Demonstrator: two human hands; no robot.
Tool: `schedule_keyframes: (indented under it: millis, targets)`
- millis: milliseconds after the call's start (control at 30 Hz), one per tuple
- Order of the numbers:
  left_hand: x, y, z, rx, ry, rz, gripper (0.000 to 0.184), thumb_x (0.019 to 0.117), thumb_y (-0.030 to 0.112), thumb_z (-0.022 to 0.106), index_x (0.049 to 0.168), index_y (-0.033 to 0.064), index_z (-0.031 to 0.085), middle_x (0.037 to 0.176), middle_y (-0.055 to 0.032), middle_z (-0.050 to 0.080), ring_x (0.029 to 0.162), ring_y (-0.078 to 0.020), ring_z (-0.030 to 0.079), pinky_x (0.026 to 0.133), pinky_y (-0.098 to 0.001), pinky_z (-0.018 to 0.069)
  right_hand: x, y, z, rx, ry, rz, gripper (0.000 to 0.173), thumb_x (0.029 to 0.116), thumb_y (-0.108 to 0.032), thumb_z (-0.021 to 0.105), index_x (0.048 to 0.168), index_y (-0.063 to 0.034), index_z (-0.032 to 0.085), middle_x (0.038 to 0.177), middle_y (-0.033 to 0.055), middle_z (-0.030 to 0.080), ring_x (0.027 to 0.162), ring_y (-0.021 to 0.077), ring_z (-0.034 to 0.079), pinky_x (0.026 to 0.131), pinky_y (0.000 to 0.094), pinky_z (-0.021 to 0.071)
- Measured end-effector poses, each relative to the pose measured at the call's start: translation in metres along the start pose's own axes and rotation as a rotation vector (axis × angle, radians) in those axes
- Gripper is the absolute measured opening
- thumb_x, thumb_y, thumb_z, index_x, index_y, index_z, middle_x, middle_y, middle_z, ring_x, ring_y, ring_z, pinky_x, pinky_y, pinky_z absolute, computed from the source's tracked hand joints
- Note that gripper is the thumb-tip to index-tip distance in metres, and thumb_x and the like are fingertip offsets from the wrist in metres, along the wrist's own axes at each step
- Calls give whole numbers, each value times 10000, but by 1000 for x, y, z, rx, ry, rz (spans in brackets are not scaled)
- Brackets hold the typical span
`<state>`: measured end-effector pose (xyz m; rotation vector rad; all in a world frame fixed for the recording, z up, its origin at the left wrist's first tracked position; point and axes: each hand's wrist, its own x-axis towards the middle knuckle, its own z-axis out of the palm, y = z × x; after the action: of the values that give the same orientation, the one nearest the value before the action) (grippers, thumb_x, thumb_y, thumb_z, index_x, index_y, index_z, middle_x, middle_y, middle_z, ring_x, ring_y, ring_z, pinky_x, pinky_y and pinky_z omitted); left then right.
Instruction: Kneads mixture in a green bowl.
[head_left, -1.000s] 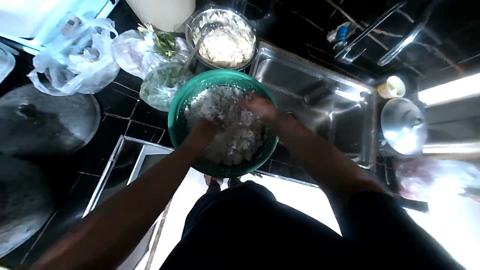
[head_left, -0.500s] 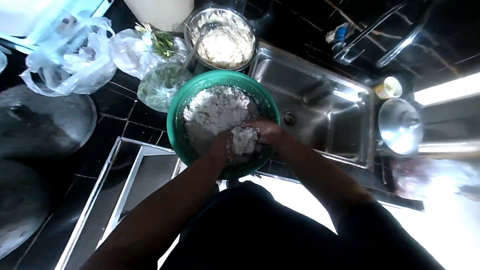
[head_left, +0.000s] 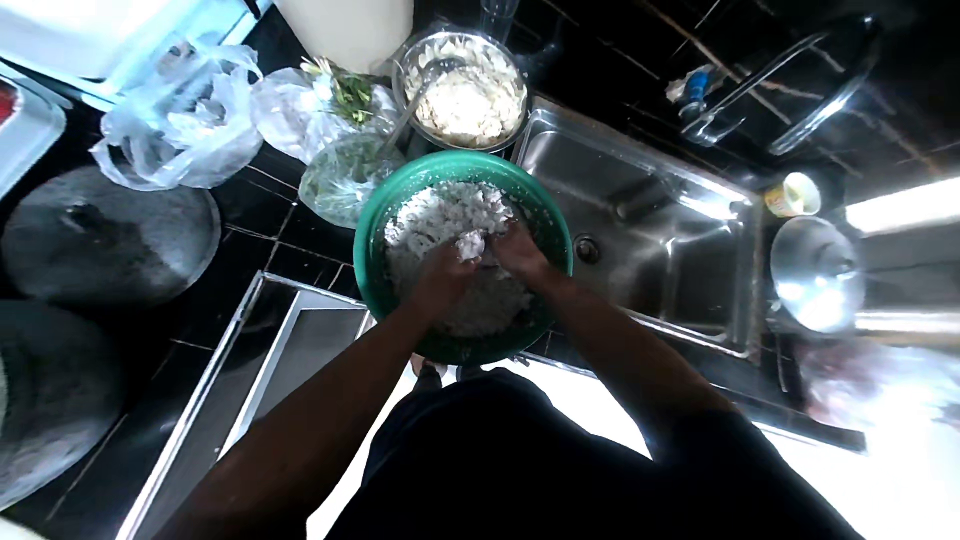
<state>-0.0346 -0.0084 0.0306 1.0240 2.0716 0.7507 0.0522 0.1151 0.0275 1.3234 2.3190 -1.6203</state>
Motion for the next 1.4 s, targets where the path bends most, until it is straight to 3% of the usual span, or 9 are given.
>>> schedule_keyframes:
  millis: [133, 267, 433, 600, 700, 800, 933, 1267, 1400]
  targets:
    - [-10, 4, -29, 106, -182, -15, 300, 1007, 215, 662, 1223, 7, 678, 1159, -215, 692, 1098, -370, 666, 958, -604, 514, -17, -11, -17, -243, -174, -99, 372, 1079, -215, 531, 1314, 70, 573, 1271, 280, 621, 1170, 376, 619, 1018, 531, 487]
    - [-3, -2, -54, 198, -166, 35, 414, 952, 248, 742, 1304, 50, 652, 1238, -226, 672, 1176, -417, 635, 982, -667, 484, -13, -13, -57, -623, -435, -282, 528, 893, -136, 784, 1373, -19, 598, 1438, 263, 524, 1276, 412, 552, 1050, 592, 462]
    - [54, -16, -24, -82, 199, -49, 498, 1078, 315, 532, 1470, 8, 510, 1533, -237, 475, 1444, -394, 433, 1188, -570, 335, 43, 7, -40, -387, -82, -431, 490, 965, -163, 691, 1415, -3, 581, 1522, 252, 475, 1437, 371, 433, 1196, 521, 347]
    - [68, -1, 31, -362, 464, -89, 483, 1108, 376, 411, 1500, 113, 517, 1570, -222, 433, 1431, -423, 426, 1149, -650, 337, 45, -2, 22, 190, 125, -58, 408, 1097, -283, 479, 1420, -43, 545, 1290, 153, 644, 1154, 213, 621, 1011, 407, 499]
    - [62, 10, 47, -277, 481, -112, 483, 1086, 351, 468, 1500, 110, 526, 1619, -269, 319, 1460, -485, 340, 1169, -662, 277, 40, 14, 21, -92, 68, -125, 379, 1102, -185, 430, 1422, -20, 549, 1353, 221, 619, 1238, 334, 604, 1046, 515, 477]
    - [58, 9, 34, -258, 420, -114, 437, 1047, 150, 513, 1468, 33, 514, 1519, -245, 484, 1431, -442, 419, 1172, -619, 322, 28, 19, 13, -166, -21, -175, 362, 1050, -45, 494, 1399, 29, 556, 1333, 194, 627, 1219, 229, 601, 1063, 363, 467]
    - [56, 4, 19, -352, 391, -115, 470, 1000, 36, 574, 1442, -72, 458, 1343, -347, 566, 1250, -492, 566, 1039, -615, 464, 11, 11, 12, 505, 31, 54, 195, 1034, -35, 537, 1219, 18, 567, 949, 78, 617, 804, 95, 595, 734, 257, 527]
    - [32, 8, 2, -373, 247, -231, 522, 1131, 337, 357, 1207, -116, 607, 1144, -324, 641, 1091, -438, 636, 974, -592, 487, 3, 2, 7, 144, 29, 3, 388, 1075, -273, 541, 1382, -36, 554, 1233, 180, 641, 1068, 244, 623, 923, 432, 521]
    - [3, 5, -17, -77, 60, -123, 313, 1077, 168, 523, 1165, -98, 663, 1255, -312, 620, 1201, -444, 600, 1041, -585, 467, -6, -16, -8, -173, -140, 35, 546, 1088, -325, 514, 1489, 36, 425, 1460, 267, 523, 1352, 374, 519, 1129, 502, 409]
